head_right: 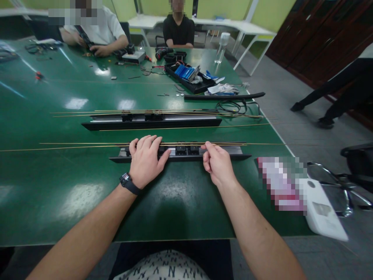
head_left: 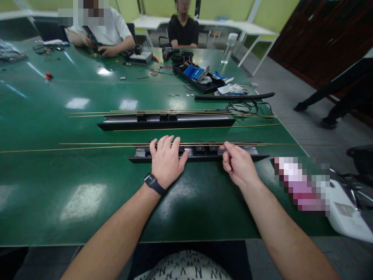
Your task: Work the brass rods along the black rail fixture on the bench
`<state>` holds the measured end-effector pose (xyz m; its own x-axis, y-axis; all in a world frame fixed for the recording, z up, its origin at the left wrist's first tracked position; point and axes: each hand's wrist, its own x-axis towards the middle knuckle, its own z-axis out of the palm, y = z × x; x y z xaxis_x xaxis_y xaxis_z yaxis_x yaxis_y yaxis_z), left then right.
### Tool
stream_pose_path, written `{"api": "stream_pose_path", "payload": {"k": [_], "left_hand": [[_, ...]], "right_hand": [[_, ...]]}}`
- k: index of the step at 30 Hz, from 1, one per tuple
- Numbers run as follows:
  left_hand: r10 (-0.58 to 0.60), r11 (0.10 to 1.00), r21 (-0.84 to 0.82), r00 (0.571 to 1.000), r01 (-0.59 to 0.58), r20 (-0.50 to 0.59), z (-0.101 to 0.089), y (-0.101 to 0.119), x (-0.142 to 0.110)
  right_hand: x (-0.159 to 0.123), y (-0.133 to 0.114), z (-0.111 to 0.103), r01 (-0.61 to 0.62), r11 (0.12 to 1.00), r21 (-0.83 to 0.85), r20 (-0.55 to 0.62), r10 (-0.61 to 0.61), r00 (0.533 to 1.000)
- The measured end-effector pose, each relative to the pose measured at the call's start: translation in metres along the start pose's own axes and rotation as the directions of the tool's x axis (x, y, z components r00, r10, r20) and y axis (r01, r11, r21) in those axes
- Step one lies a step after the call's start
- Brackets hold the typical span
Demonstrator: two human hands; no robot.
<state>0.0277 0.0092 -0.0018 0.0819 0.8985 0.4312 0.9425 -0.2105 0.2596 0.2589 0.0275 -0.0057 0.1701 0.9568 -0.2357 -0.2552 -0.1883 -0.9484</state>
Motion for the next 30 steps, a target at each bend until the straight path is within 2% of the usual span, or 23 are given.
{"api": "stream_pose_path", "payload": {"k": [30], "left_hand": [[0.002, 1.0, 0.011, 1.0, -0.002, 0.005, 0.0, -0.0002, 0.0009]], "right_hand": [[-0.0011, -0.0028, 0.0004, -0.013, 1.0, -0.026, 0.003, 0.013, 1.0]]}}
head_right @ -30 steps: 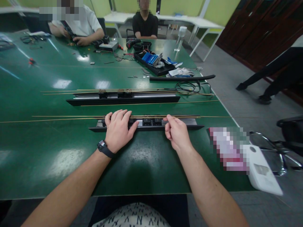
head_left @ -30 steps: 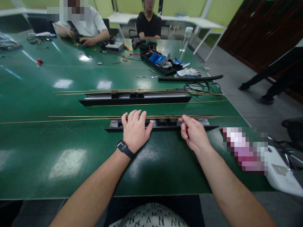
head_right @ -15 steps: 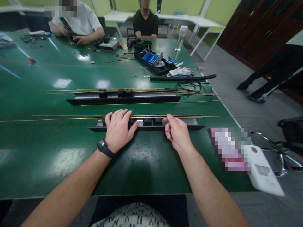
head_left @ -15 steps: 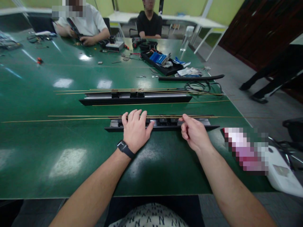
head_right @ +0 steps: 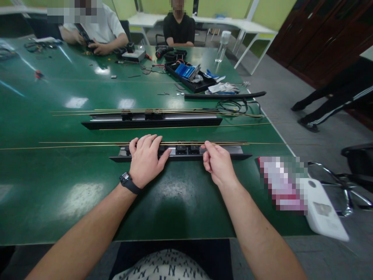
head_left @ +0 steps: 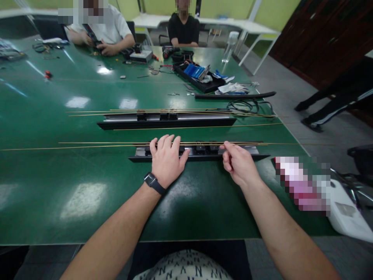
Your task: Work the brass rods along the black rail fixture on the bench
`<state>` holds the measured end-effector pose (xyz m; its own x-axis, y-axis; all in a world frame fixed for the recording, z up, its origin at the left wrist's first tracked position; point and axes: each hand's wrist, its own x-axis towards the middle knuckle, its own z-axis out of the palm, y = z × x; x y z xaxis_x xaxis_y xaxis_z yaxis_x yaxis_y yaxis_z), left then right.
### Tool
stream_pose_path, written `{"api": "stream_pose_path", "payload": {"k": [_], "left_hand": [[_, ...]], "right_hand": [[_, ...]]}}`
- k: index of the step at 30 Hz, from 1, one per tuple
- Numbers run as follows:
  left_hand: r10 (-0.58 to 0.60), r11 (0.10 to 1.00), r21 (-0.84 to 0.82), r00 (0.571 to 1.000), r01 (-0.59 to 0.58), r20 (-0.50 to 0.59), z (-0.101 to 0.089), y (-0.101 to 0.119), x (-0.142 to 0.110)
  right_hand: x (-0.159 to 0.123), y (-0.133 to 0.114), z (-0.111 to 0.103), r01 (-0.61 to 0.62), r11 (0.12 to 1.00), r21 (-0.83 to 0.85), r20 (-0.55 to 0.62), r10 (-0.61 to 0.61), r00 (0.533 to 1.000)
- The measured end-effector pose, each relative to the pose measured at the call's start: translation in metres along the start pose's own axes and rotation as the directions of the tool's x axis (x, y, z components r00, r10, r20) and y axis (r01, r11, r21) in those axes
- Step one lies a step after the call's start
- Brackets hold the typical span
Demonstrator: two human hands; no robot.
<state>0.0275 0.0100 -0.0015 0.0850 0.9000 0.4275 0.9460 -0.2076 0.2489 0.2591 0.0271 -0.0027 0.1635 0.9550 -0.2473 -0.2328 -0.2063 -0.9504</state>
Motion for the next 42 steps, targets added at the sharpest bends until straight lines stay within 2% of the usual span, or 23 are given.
{"api": "stream_pose_path", "payload": {"k": [12, 22, 42], "left_hand": [[0.005, 1.0, 0.012, 1.0, -0.005, 0.003, -0.0004, 0.0007, -0.0005], [0.005, 1.0, 0.001, 1.0, -0.005, -0.012, -0.0002, 0.0006, 0.0001], [0.003, 1.0, -0.017, 1.0, -0.003, -0.009, 0.0009, 0.0, -0.0002]], "right_hand": [[0.0023, 0.0025, -0.0008, 0.001, 0.999, 0.041, -0.013, -0.001, 1.0], [0.0009, 0.0005, 0.0, -0.004, 1.0, -0.027, -0.004, 0.004, 1.0], [0.0003, -0.0003, 0.001, -0.005, 1.0, 0.028, -0.028, 0.006, 1.0]]}}
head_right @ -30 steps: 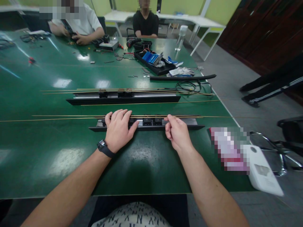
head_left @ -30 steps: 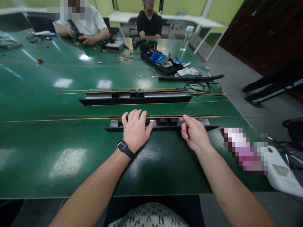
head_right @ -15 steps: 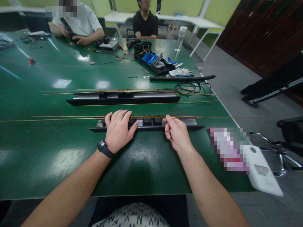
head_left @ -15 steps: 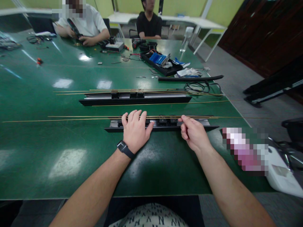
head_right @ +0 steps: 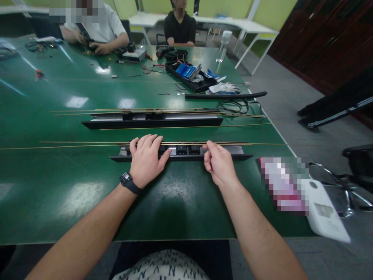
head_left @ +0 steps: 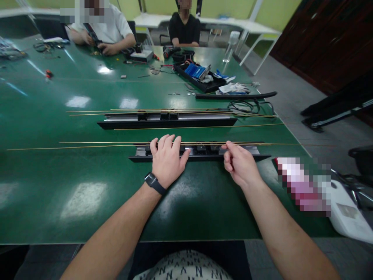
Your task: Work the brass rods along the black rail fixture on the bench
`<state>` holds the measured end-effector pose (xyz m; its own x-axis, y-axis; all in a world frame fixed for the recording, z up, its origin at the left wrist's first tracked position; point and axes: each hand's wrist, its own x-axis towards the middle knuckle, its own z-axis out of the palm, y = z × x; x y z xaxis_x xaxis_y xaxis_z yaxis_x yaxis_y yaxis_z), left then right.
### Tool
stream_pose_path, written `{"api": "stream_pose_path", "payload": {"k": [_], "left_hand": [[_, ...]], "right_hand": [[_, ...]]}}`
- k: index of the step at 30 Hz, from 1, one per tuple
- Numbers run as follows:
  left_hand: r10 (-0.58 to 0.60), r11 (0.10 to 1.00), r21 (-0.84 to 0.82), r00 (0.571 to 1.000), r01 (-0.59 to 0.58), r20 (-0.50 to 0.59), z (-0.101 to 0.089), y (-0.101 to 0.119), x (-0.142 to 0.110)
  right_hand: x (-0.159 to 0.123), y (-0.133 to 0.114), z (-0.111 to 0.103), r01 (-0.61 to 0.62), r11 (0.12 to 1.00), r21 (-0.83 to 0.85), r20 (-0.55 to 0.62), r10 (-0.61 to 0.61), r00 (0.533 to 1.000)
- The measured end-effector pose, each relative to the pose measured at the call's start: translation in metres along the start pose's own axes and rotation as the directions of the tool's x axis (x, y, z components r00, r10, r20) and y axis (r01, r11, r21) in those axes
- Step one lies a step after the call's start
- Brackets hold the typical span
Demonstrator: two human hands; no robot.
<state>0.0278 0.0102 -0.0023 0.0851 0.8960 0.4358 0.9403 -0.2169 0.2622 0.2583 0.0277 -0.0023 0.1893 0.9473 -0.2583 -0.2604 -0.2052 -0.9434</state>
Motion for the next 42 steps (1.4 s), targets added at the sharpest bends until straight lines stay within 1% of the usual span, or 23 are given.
{"api": "stream_pose_path", "payload": {"k": [8, 19, 23, 34, 42], "left_hand": [[-0.002, 1.0, 0.017, 1.0, 0.002, 0.007, -0.0015, 0.0007, -0.0001], [-0.008, 1.0, -0.002, 1.0, 0.008, 0.011, -0.0008, 0.0, 0.0001], [-0.005, 1.0, 0.009, 1.0, 0.004, 0.014, -0.0003, -0.0003, -0.0003], [-0.004, 1.0, 0.009, 1.0, 0.004, 0.013, -0.0007, -0.0003, -0.0007], [-0.002, 1.0, 0.004, 1.0, 0.002, 0.01, -0.0005, -0.0002, -0.0005]], "right_hand": [[-0.0019, -0.0021, 0.0014, -0.01, 0.999, -0.053, 0.034, 0.012, 0.999], [-0.0001, 0.0011, 0.0, 0.009, 1.0, 0.007, 0.01, -0.009, 1.0], [-0.0001, 0.0022, -0.0007, 0.025, 1.0, 0.016, 0.019, -0.026, 0.999], [0.0008, 0.0012, -0.001, 0.0, 0.999, -0.05, 0.032, 0.002, 0.999], [-0.0011, -0.0007, 0.0007, 0.009, 1.0, 0.005, 0.0, -0.009, 1.0]]}}
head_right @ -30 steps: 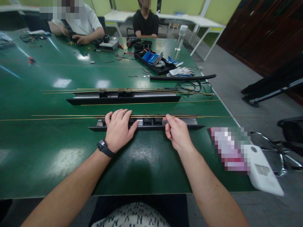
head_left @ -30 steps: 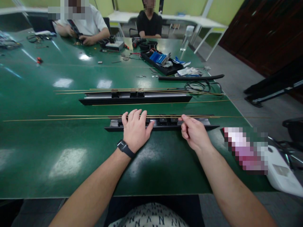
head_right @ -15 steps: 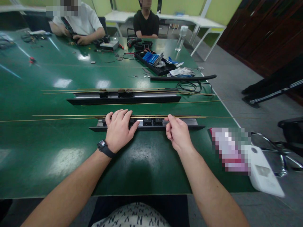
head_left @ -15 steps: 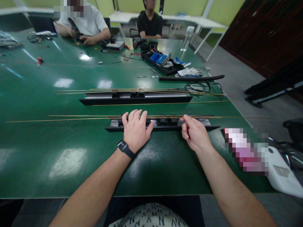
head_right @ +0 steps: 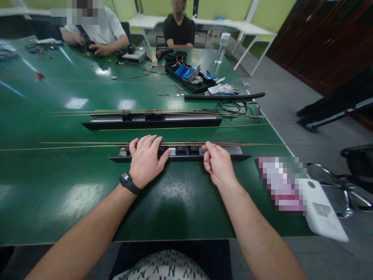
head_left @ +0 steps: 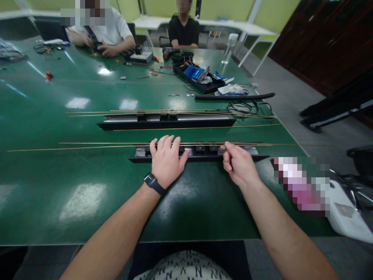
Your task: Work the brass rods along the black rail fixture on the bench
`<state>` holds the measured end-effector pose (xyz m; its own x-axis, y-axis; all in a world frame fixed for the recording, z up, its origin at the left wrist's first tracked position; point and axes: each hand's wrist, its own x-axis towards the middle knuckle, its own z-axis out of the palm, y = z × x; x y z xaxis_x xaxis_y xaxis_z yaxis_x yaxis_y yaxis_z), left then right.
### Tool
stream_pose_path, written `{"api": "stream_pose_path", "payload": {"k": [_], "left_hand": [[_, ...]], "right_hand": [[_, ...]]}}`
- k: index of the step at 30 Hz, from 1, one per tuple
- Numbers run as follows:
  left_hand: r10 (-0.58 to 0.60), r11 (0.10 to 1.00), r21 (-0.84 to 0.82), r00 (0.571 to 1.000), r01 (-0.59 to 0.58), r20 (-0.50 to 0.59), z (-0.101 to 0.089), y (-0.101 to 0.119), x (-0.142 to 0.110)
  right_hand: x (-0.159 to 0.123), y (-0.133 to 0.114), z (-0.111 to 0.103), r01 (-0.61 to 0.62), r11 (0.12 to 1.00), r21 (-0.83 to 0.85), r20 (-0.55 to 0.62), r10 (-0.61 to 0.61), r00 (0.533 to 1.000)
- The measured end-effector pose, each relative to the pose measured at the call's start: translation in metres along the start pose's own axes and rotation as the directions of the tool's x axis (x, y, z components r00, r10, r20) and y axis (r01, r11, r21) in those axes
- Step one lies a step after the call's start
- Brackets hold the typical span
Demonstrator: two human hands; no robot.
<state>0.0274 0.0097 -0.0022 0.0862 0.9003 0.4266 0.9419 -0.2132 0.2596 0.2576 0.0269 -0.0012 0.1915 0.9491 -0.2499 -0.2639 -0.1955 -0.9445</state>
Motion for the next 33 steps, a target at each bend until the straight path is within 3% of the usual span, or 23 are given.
{"api": "stream_pose_path", "payload": {"k": [15, 33], "left_hand": [[-0.006, 1.0, -0.003, 1.0, 0.006, -0.006, -0.0001, 0.0008, 0.0004], [-0.002, 1.0, 0.01, 1.0, 0.002, 0.003, -0.0006, 0.0009, 0.0006]], "right_hand": [[0.0028, 0.0024, -0.0023, 0.0, 0.999, -0.053, 0.037, 0.002, 0.999], [0.0016, 0.0007, -0.0004, 0.002, 1.0, 0.006, 0.009, -0.003, 1.0]]}}
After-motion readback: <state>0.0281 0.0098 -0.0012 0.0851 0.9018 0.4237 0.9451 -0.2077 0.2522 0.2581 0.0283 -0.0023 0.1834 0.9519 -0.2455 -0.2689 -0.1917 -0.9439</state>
